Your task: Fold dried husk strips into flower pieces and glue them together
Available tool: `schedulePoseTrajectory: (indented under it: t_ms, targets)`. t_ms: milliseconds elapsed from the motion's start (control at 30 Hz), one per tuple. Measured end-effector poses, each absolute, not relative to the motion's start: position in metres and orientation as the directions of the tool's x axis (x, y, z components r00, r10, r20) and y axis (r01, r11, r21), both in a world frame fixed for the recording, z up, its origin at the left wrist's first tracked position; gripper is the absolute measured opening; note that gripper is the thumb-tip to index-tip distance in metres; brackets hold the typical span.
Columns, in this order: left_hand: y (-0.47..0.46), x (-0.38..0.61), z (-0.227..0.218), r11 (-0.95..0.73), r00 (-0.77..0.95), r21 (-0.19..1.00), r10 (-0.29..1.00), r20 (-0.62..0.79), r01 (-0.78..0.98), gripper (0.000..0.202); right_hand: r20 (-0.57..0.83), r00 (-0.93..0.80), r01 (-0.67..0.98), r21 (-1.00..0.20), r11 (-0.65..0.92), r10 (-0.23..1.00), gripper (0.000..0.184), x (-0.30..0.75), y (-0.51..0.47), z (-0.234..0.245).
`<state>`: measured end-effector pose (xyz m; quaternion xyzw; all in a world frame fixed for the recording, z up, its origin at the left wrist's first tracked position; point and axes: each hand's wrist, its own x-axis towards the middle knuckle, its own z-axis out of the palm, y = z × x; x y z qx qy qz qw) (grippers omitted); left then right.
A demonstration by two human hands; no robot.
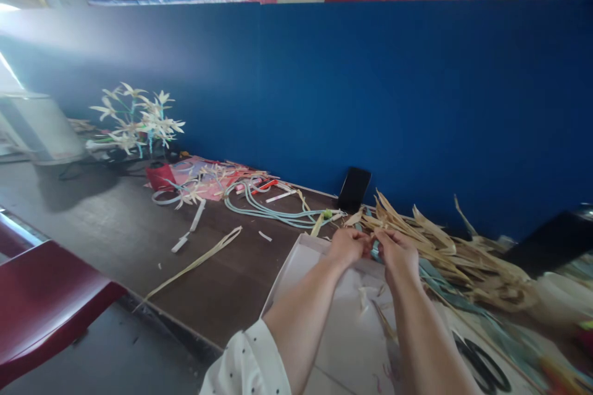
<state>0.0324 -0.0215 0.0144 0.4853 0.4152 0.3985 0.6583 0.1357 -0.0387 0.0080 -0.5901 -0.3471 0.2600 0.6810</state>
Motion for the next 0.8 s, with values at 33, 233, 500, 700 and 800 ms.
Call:
schedulePoseTrajectory:
  t_ms: [33,233,500,700,800]
  targets:
    - [-0.021,0.033,0.013,0.2,0.334,0.972,0.931,-0.15,-0.12,0.013,0.118,0.625,-0.008,-0.987,0.158,0.772,0.031,0.134,-0.039,0.009]
    - [-0.017,0.035,0.005,0.156,0.288,0.984,0.949,-0.126,-0.084,0.011,0.007,0.611,-0.106,-0.99,0.091,0.791,0.032,0.133,-0.04,0.01]
    - [-0.017,0.032,0.008,0.241,0.278,0.949,0.944,-0.18,-0.205,0.012,0.034,0.635,-0.017,-0.998,0.058,0.772,0.05,0.135,-0.041,0.01]
    - [-0.012,0.033,-0.004,0.152,0.274,0.978,0.956,-0.109,-0.144,0.011,0.124,0.725,0.058,-0.991,0.12,0.677,0.04,0.141,-0.035,0.001]
    - [-0.011,0.033,-0.009,0.089,0.246,0.99,0.968,-0.059,-0.113,0.011,0.123,0.77,0.002,-0.982,0.191,0.626,0.033,0.137,-0.034,0.007]
